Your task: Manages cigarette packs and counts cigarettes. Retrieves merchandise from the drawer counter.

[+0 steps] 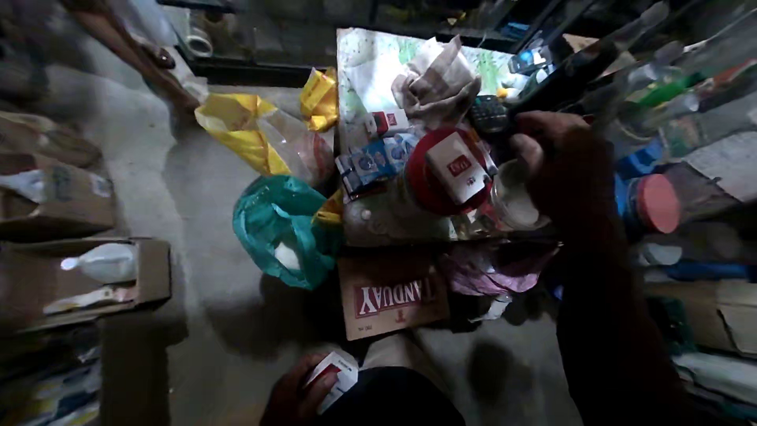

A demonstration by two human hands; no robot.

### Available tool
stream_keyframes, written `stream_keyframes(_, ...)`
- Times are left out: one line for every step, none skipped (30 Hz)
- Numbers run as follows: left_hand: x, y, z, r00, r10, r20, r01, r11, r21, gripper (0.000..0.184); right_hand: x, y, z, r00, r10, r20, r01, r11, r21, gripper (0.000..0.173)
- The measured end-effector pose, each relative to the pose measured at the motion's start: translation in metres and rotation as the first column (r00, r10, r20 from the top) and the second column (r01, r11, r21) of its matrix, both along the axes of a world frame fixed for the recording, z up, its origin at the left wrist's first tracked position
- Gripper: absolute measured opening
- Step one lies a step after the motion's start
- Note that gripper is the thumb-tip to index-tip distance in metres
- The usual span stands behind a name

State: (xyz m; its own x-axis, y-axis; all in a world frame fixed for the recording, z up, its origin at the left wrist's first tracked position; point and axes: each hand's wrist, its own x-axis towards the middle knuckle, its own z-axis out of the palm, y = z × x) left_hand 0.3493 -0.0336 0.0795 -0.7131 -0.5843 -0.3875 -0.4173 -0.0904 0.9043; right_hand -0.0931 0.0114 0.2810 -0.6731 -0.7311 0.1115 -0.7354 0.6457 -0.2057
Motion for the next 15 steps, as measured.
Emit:
stream_keyframes(0.004,-0.013,0.001,0.999,-0.028,0.027,0.028,1.0,-0.006,0.031,-0.014,0.002,0.0,0.999,-0.028,0.025,0.028,1.0,-0.008,0.04)
stream_keyframes(0.007,-0.025,0.002,0.997,-0.055,0.052,0.056,0.998,-0.02,0.033,-0.027,0.004,-0.003,0.998,-0.024,0.06,0.025,1.0,-0.013,0.04)
stream_keyframes(0.009,-0.035,0.001,0.995,-0.079,0.061,0.081,0.996,-0.037,0.035,-0.037,0.006,-0.009,0.996,-0.001,0.094,0.003,1.0,-0.022,0.039)
stream_keyframes(0.01,-0.043,0.0,0.994,-0.092,0.055,0.095,0.994,-0.052,0.036,-0.044,0.005,-0.013,0.991,0.017,0.135,-0.014,1.0,-0.017,0.039)
stream_keyframes(0.01,-0.05,-0.002,0.995,-0.094,0.03,0.096,0.993,-0.065,0.038,-0.045,0.001,-0.016,0.984,0.014,0.175,-0.016,1.0,0.007,0.039)
stream_keyframes(0.009,-0.054,-0.004,0.996,-0.09,0.003,0.09,0.994,-0.07,0.038,-0.044,-0.004,-0.018,0.978,-0.007,0.209,-0.002,0.999,0.04,0.039)
stream_keyframes(0.007,-0.057,-0.005,0.996,-0.082,-0.023,0.08,0.995,-0.066,0.037,-0.042,-0.009,-0.02,0.972,-0.036,0.233,0.018,0.997,0.079,0.04)
stream_keyframes(0.005,-0.059,-0.005,0.996,-0.075,-0.047,0.072,0.996,-0.06,0.037,-0.04,-0.014,-0.022,0.965,-0.068,0.255,0.038,0.992,0.118,0.041)
stream_keyframes(0.003,-0.058,-0.005,0.995,-0.065,-0.069,0.061,0.997,-0.05,0.036,-0.04,-0.018,-0.024,0.958,-0.091,0.271,0.052,0.988,0.149,0.042)
stream_keyframes(0.0,-0.057,-0.004,0.995,-0.052,-0.081,0.049,0.998,-0.035,0.033,-0.041,-0.021,-0.025,0.954,-0.102,0.281,0.053,0.983,0.176,0.043)
stream_keyframes(-0.003,-0.054,-0.001,0.996,-0.041,-0.078,0.039,0.999,-0.023,0.032,-0.042,-0.024,-0.026,0.952,-0.106,0.289,0.05,0.98,0.193,0.043)
stream_keyframes(-0.006,-0.052,0.002,0.997,-0.035,-0.063,0.034,0.999,-0.017,0.031,-0.044,-0.026,-0.027,0.949,-0.105,0.297,0.047,0.979,0.196,0.042)
stream_keyframes(-0.008,-0.05,0.006,0.999,-0.031,-0.044,0.03,0.999,-0.012,0.031,-0.046,-0.029,-0.028,0.947,-0.103,0.305,0.045,0.98,0.193,0.04)
stream_keyframes(-0.01,-0.047,0.008,0.999,-0.027,-0.035,0.027,1.0,-0.014,0.029,-0.047,-0.03,-0.029,0.946,-0.1,0.309,0.043,0.982,0.187,0.038)
stream_keyframes(-0.011,-0.045,0.008,0.999,-0.028,-0.04,0.028,0.999,-0.024,0.029,-0.048,-0.032,-0.03,0.944,-0.1,0.314,0.043,0.982,0.182,0.037)
